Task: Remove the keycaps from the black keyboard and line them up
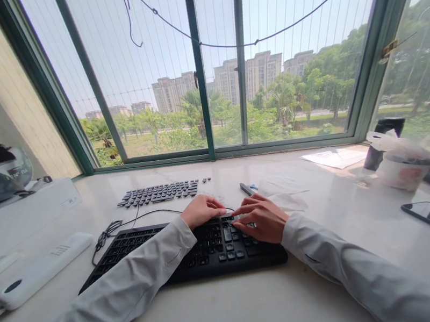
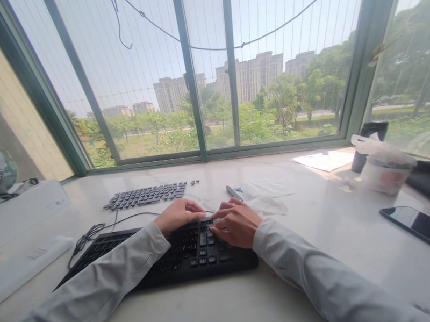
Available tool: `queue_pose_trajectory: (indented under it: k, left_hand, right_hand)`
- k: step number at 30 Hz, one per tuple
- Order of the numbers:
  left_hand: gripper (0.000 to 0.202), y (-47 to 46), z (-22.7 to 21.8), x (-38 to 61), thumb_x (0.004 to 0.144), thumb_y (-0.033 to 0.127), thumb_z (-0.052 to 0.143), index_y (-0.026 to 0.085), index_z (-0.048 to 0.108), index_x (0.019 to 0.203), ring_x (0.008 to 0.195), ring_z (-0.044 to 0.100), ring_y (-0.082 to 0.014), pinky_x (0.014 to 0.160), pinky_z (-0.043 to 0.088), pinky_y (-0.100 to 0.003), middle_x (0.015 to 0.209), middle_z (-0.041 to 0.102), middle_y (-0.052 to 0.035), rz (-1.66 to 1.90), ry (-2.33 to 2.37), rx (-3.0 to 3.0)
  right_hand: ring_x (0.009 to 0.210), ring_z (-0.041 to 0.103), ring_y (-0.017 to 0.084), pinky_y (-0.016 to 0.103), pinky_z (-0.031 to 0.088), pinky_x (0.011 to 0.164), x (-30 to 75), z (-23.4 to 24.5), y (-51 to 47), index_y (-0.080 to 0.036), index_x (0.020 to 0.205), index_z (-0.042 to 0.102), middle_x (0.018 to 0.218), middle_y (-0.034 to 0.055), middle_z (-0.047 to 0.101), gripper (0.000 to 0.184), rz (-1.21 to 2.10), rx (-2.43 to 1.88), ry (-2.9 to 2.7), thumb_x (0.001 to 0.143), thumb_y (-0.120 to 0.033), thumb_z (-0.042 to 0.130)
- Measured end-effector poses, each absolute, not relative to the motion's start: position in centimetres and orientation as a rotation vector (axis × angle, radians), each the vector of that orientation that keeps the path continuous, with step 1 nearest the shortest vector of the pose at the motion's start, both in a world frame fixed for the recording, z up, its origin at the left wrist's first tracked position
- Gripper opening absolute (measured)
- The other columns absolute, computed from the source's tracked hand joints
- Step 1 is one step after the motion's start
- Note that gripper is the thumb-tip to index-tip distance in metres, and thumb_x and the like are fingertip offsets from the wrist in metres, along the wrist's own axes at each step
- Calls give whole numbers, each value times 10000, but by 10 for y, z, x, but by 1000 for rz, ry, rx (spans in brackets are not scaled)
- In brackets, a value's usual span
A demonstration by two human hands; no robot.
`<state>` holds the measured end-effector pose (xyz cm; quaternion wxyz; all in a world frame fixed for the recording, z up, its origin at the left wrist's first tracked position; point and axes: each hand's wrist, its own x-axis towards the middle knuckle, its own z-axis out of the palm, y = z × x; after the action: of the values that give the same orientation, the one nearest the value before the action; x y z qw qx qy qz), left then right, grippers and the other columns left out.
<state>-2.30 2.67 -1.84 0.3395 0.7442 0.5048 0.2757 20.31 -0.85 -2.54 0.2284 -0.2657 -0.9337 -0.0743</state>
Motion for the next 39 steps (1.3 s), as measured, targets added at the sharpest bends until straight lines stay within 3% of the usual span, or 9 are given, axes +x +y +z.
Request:
queue_pose_trajectory:
  k: [10,13,18,24,29,39]
  left_hand:
    - [272,35,-2,-46,735,411,654,186,763,842,828,680,-206,779,481,-272,858,751,-46,654,1760,2290]
    - [282,44,4,-56,758,419,631,211,765,893,843,675,-197,767,465,-253,883,750,-36,521,1898,2342]
    - [347,88,11,-67,709,473,679,211,775,916,910,665,-228,776,466,-254,968,744,-66,344,2028,2357]
    - [385,162,3,-61,695,497,717,231,755,971,1038,638,-243,877,472,-275,1113,719,-89,207,2252,2284]
    - [460,196,-15,-52,720,511,701,182,724,1040,1079,622,-290,895,481,-332,1194,673,-160,147,2372,2221]
    - [366,204,-26,-38,725,418,688,167,740,986,1034,641,-306,858,500,-361,1102,701,-174,275,2418,2223]
  right_hand:
    - [952,627,177,397,370,863,202,-29,-8,-265,847,745,1072,-28,742,287,-163,-664,-2529,968,-366,505]
    - [901,622,168,381,357,839,207,-28,-5,-265,897,738,985,-16,757,292,-208,-666,-2499,983,-354,473]
    - [828,604,167,369,334,827,216,-28,5,-227,786,722,812,13,751,341,-329,-768,-2438,981,-342,467]
    - [792,591,154,359,314,816,217,-32,10,-218,727,705,759,1,739,359,-375,-779,-2424,975,-345,478]
    - [790,589,152,350,312,817,217,-31,8,-212,710,699,746,0,735,353,-384,-803,-2423,968,-331,490]
    - [751,582,147,347,311,816,216,-30,8,-207,687,698,715,4,726,375,-402,-789,-2427,966,-355,495]
